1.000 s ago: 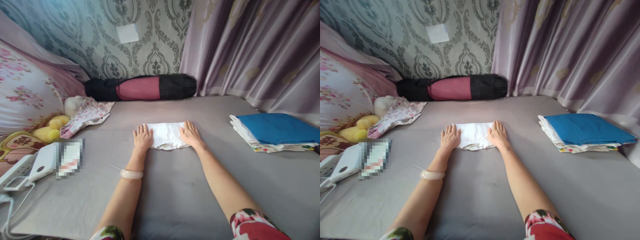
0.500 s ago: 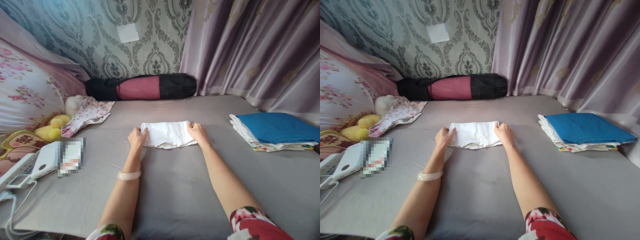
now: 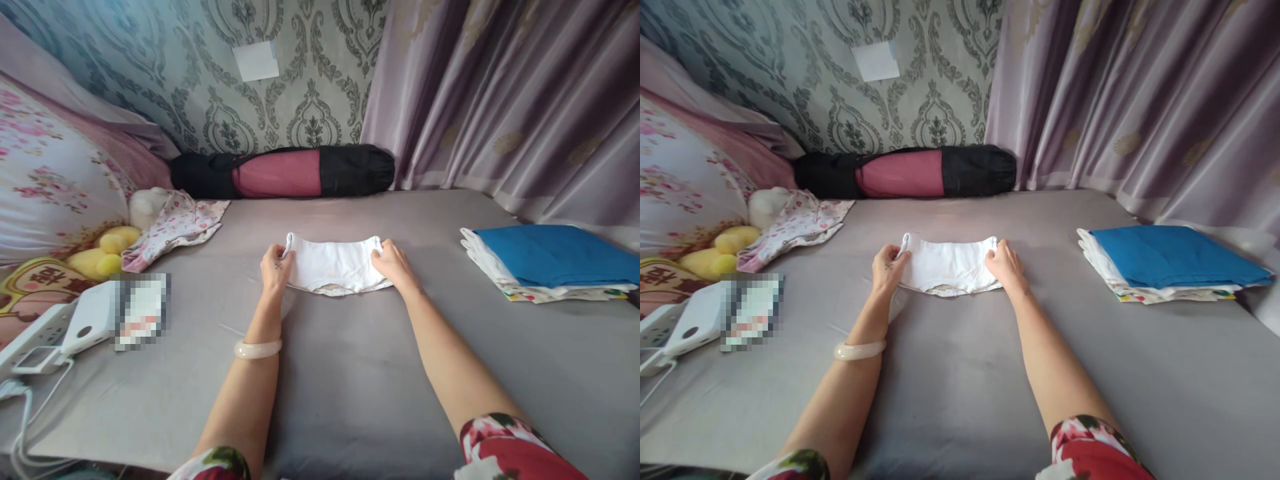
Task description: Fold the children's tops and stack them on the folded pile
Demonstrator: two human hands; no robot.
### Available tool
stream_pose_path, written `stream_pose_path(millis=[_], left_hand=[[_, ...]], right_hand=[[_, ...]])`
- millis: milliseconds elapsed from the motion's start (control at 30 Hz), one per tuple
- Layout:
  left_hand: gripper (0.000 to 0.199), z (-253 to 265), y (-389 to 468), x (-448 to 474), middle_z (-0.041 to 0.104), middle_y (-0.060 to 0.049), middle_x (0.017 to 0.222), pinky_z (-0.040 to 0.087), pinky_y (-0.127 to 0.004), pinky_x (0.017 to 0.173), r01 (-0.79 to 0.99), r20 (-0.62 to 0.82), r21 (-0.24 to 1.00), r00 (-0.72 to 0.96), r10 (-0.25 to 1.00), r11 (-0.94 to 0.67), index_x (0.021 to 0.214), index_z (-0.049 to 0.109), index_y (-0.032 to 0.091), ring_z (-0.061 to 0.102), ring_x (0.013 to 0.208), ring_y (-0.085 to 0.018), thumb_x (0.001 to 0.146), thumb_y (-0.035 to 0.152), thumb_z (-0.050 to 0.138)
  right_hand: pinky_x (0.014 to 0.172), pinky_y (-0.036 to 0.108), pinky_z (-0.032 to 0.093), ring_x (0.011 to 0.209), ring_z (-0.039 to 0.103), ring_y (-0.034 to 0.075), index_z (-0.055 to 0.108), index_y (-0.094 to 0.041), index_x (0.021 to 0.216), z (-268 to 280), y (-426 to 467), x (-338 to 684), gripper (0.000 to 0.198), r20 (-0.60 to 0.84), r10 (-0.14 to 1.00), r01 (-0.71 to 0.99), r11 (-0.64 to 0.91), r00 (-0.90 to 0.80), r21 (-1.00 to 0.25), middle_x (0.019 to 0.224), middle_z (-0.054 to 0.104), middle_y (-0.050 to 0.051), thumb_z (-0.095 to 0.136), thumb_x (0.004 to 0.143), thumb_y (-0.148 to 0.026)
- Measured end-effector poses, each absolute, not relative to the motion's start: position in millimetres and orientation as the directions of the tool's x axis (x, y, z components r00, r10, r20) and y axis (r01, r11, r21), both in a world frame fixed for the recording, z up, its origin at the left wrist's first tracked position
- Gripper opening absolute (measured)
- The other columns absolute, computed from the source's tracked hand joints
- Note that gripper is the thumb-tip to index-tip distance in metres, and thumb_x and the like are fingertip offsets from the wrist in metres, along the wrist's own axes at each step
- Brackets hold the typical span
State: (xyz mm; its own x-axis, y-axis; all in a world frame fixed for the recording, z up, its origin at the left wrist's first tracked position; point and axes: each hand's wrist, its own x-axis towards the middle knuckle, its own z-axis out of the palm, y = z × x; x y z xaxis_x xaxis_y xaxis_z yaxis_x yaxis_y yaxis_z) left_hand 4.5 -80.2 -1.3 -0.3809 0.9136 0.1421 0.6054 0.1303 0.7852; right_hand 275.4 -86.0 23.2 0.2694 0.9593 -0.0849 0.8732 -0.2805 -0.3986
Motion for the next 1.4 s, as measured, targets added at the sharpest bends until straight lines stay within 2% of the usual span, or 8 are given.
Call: stream_pose_path(millis=[267, 433, 533, 633, 767, 933, 1167, 1400], left_hand=[[0.015, -9.4, -73.7, 5.5, 0.068, -0.001, 0.086, 0.043, -0.027, 0.074, 0.587, 0.195, 0.804, -0.412, 0.89, 0.095, 0.087, 0.062, 0.022, 0.06, 0.081, -0.018, 0.077, 0.033, 0.061], [0.012, -13.0, -74.4, 4.1, 0.069, -0.004, 0.09, 0.044, -0.029, 0.074, 0.637, 0.162, 0.754, -0.42, 0.893, 0.163, 0.089, 0.06, 0.022, 0.062, 0.086, -0.021, 0.08, 0.03, 0.063], [0.016, -11.5, -78.2, 5.9, 0.068, -0.009, 0.098, 0.044, -0.033, 0.077, 0.724, 0.223, 0.672, -0.401, 0.889, 0.159, 0.097, 0.059, 0.019, 0.062, 0.091, -0.024, 0.083, 0.025, 0.062], [0.024, -9.1, -82.4, 14.7, 0.066, -0.016, 0.108, 0.042, -0.042, 0.087, 0.832, 0.379, 0.549, -0.333, 0.863, 0.08, 0.106, 0.059, 0.016, 0.058, 0.103, -0.031, 0.086, 0.028, 0.06], [0.031, -9.1, -89.0, 38.0, 0.066, -0.014, 0.117, 0.04, -0.045, 0.097, 0.875, 0.471, 0.434, -0.019, 0.882, -0.213, 0.118, 0.057, 0.018, 0.058, 0.114, -0.029, 0.094, 0.036, 0.049], [0.044, -12.1, -100.8, 59.9, 0.057, -0.013, 0.138, 0.033, -0.046, 0.111, 0.859, 0.404, 0.312, 0.267, 0.875, -0.406, 0.134, 0.051, 0.018, 0.046, 0.134, -0.027, 0.097, 0.041, 0.041], [0.054, -15.4, -109.7, 62.8, 0.038, -0.014, 0.154, 0.026, -0.052, 0.116, 0.904, 0.221, 0.18, 0.347, 0.912, -0.388, 0.144, 0.043, 0.015, 0.032, 0.144, -0.029, 0.099, 0.043, 0.033], [0.055, -19.7, -108.6, 60.9, 0.038, -0.02, 0.152, 0.023, -0.055, 0.116, 0.875, 0.241, 0.277, 0.337, 0.91, -0.398, 0.142, 0.044, 0.014, 0.031, 0.144, -0.032, 0.096, 0.044, 0.041]], right_hand=[[0.088, 0.042, 0.046, 0.111, 0.061, 0.034, 0.048, -0.011, 0.126, 28.8, -89.9, 270.9, 0.039, -0.104, 0.946, 0.864, -0.323, 0.307, -0.386, 0.112, 0.066, 0.021, 0.038, 0.093, -0.03], [0.087, 0.04, 0.045, 0.108, 0.063, 0.033, 0.05, -0.011, 0.123, 25.3, -90.5, 270.9, 0.037, -0.102, 0.946, 0.879, -0.324, 0.308, -0.351, 0.109, 0.067, 0.021, 0.037, 0.095, -0.031], [0.084, 0.039, 0.046, 0.105, 0.064, 0.033, 0.05, -0.011, 0.122, 22.5, -90.9, 271.2, 0.036, -0.069, 0.948, 0.894, -0.315, 0.309, -0.319, 0.108, 0.067, 0.021, 0.039, 0.095, -0.032], [0.087, 0.04, 0.046, 0.108, 0.062, 0.033, 0.053, -0.01, 0.12, 20.0, -91.2, 269.9, 0.034, 0.077, 0.95, 0.932, -0.276, 0.301, -0.233, 0.115, 0.064, 0.022, 0.038, 0.095, -0.028], [0.104, 0.042, 0.037, 0.128, 0.049, 0.031, 0.052, -0.008, 0.129, 15.4, -89.1, 263.7, 0.042, 0.243, 0.967, 0.992, -0.049, 0.076, -0.114, 0.138, 0.053, 0.022, 0.032, 0.096, -0.026], [0.12, 0.044, 0.015, 0.147, 0.021, 0.027, 0.037, -0.004, 0.147, 1.8, -85.2, 257.7, 0.059, 0.136, 0.981, 0.985, 0.153, -0.141, -0.085, 0.158, 0.029, 0.015, 0.02, 0.099, -0.035], [0.121, 0.041, 0.015, 0.148, 0.018, 0.026, 0.03, -0.002, 0.151, -17.1, -85.1, 261.3, 0.066, 0.044, 0.99, 0.983, 0.137, -0.132, -0.123, 0.159, 0.024, 0.015, 0.015, 0.099, -0.04], [0.12, 0.042, 0.015, 0.148, 0.019, 0.026, 0.031, -0.003, 0.15, -10.0, -85.7, 259.6, 0.063, 0.018, 0.993, 0.982, 0.119, -0.117, -0.146, 0.159, 0.025, 0.015, 0.02, 0.099, -0.038]])
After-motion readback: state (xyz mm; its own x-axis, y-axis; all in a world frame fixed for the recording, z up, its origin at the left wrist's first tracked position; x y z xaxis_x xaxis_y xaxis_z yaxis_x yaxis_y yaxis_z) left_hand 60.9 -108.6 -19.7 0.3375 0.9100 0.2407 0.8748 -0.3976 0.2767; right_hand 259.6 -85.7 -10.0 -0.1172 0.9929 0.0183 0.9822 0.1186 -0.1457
